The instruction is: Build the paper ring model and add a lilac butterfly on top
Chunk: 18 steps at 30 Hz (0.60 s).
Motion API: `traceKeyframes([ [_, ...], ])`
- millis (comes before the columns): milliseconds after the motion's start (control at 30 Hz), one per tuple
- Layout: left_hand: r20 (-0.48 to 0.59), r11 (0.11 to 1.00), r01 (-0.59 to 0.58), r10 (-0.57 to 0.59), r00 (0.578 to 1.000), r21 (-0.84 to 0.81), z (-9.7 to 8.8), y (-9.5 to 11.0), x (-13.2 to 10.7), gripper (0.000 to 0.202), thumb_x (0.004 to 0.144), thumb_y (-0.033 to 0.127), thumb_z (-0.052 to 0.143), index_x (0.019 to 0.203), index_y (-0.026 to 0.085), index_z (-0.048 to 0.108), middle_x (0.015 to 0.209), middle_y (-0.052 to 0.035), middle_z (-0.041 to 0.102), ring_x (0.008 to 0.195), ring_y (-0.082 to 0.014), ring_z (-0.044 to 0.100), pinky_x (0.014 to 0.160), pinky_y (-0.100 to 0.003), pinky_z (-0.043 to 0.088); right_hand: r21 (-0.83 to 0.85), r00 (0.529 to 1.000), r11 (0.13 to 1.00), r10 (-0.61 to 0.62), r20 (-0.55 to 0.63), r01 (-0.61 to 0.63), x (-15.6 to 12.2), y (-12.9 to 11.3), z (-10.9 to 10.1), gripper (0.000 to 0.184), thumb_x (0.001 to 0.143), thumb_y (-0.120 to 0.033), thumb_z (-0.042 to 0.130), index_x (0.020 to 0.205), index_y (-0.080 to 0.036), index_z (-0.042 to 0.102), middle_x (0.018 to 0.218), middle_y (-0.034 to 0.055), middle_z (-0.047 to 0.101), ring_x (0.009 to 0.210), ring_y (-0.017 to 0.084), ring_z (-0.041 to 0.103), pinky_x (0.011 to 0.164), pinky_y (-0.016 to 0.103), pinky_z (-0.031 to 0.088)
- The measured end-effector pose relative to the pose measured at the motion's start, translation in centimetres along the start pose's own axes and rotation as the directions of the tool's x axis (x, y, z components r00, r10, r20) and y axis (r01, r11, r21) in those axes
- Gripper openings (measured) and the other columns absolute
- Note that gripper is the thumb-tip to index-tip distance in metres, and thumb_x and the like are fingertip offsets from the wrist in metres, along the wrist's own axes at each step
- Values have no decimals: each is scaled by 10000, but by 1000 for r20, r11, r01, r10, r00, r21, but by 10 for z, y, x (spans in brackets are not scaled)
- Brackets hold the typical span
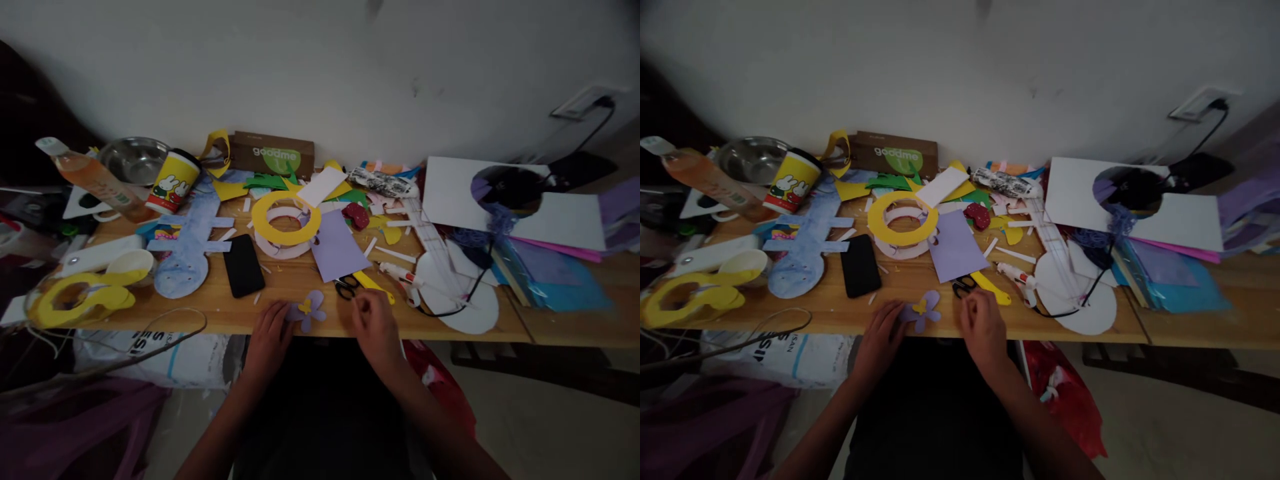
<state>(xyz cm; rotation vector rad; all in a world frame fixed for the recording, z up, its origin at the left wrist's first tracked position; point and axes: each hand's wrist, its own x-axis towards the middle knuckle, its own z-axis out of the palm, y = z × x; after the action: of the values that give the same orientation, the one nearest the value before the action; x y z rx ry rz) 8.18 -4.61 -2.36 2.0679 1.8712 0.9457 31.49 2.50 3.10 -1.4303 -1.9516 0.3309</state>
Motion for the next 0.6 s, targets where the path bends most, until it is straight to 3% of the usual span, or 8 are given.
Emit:
traceKeyframes([
  [100, -4, 997, 68, -68, 998, -19, 0, 4, 2, 369, 945, 259, 566, 1308, 198, 540, 1270, -125, 607, 1209, -296, 556, 1047, -538, 483, -48, 997, 996, 80, -13, -80, -1, 25, -24, 60, 949, -230, 475, 954, -215, 533, 940, 90, 576, 922, 258, 554, 852, 439, 477],
  [200, -26, 985, 166, -167, 986, -45, 0, 8, 7, 340, 924, 288, 591, 1246, 177, 586, 1263, -150, 570, 1201, -337, 520, 1035, -598, 456, -34, 991, 994, 102, 86, -99, -13, 34, -30, 75, 943, -234, 477, 937, -216, 550, 914, 89, 593, 888, 266, 558, 825, 452, 480],
  [333, -35, 952, 278, -285, 958, -127, -1, 14, 17, 210, 890, 291, 616, 1068, 185, 656, 1196, -141, 569, 1184, -350, 504, 1040, -616, 420, 78, 976, 994, 55, 212, -73, -33, 18, -14, 108, 946, -235, 494, 1005, -228, 584, 986, 90, 652, 942, 253, 610, 859, 424, 515],
  [433, -7, 905, 364, -374, 927, -222, -5, 18, 24, 129, 865, 303, 627, 923, 195, 669, 1125, -125, 605, 1153, -341, 521, 1037, -596, 411, 139, 970, 983, 90, 227, -123, -38, 1, 7, 225, 952, -274, 512, 1165, -205, 542, 1096, 118, 655, 1003, 248, 629, 900, 424, 530],
  [500, 45, 850, 435, -442, 896, -298, -10, 21, 28, 134, 856, 323, 626, 879, 195, 661, 1024, -110, 648, 1044, -315, 582, 976, -560, 459, 223, 951, 946, 180, 250, -237, -34, -7, 20, 364, 940, -332, 549, 1265, -181, 484, 1179, 146, 639, 1049, 253, 631, 918, 432, 530],
  [600, 163, 729, 536, -521, 838, -426, -18, 25, 33, 185, 848, 375, 630, 877, 192, 642, 859, -68, 684, 836, -255, 657, 824, -459, 538, 404, 879, 799, 303, 368, -445, -20, -13, 34, 541, 856, -392, 656, 1312, -174, 464, 1276, 157, 613, 1151, 267, 604, 990, 447, 486],
])
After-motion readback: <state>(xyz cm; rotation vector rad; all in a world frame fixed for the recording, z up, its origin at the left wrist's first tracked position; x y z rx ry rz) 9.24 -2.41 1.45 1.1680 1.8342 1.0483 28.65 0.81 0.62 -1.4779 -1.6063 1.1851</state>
